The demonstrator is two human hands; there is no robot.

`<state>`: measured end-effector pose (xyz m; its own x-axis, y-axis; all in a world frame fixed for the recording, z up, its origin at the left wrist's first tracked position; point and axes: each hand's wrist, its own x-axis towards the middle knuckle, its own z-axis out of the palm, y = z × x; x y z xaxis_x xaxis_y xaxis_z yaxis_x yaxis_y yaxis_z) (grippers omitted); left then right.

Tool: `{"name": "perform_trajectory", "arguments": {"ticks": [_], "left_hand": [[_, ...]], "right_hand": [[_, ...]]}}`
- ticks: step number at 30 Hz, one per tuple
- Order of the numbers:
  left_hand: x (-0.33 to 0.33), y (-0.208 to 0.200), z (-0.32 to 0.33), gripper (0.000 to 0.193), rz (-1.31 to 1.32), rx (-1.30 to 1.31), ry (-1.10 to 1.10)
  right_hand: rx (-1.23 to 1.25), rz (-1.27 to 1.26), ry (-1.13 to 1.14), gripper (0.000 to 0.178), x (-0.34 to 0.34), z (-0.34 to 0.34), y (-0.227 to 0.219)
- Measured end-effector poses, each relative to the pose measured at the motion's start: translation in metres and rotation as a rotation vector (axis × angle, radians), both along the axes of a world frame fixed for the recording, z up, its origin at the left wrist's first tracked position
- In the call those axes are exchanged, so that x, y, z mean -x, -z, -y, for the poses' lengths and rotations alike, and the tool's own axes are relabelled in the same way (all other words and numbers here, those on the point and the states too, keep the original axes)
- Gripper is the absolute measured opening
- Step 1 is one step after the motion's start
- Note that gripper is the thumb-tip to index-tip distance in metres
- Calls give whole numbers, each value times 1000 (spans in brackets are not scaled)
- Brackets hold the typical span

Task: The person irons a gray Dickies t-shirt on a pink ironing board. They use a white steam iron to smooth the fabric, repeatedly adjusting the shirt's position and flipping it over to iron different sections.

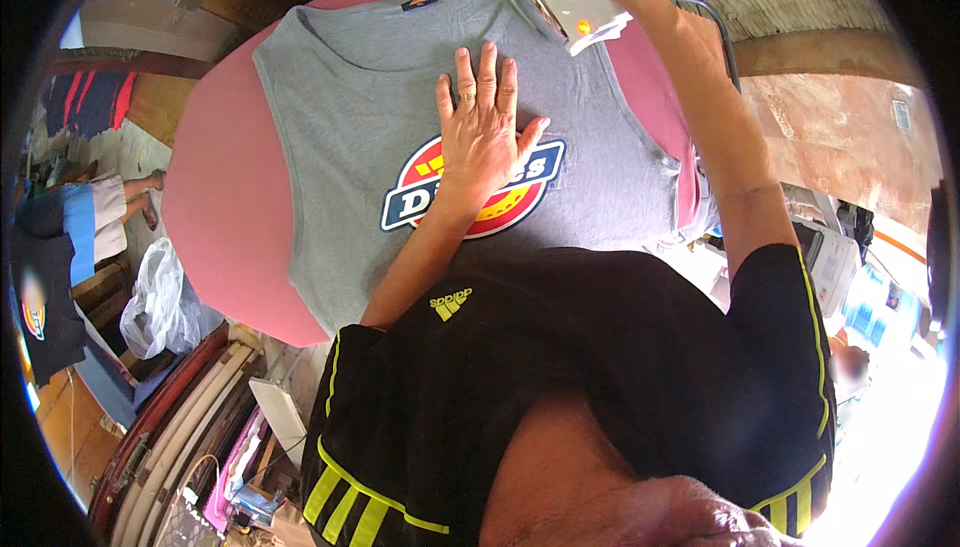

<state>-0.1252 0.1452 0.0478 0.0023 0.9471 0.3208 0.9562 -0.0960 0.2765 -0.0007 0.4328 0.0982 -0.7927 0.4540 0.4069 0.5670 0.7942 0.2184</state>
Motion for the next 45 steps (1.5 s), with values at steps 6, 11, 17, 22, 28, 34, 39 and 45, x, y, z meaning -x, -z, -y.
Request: {"name": "perform_trajectory", "arguments": {"ticks": [6, 11, 17, 22, 28, 34, 39, 45], "left_hand": [[0, 3, -2, 79, -53, -32, -8], [1, 11, -4, 79, -57, -73, -14], [1, 14, -5, 80, -68, -105, -27], [0, 11, -5, 74, -98, -91, -33], [0, 9, 0, 69, -94, -78, -62], [-26, 0, 27, 65, 34, -39, -224], [-66, 9, 71, 64, 139, -69, -98], [-41, 0, 110, 62, 137, 33, -315]], "right_hand": [[-32, 43, -46, 46, 5, -9, -2], [-21, 167, -18, 41, -10, 36, -14], [-639, 175, -181, 32, -75, 95, -14], [294, -132, -182, 25, -106, 160, -35], [711, -333, 39, 24, -116, 202, -57], [763, -297, -58, 29, -93, 153, -59], [712, -171, -371, 33, -29, 123, -53], [644, -22, -598, 36, 48, 112, -46]]}}
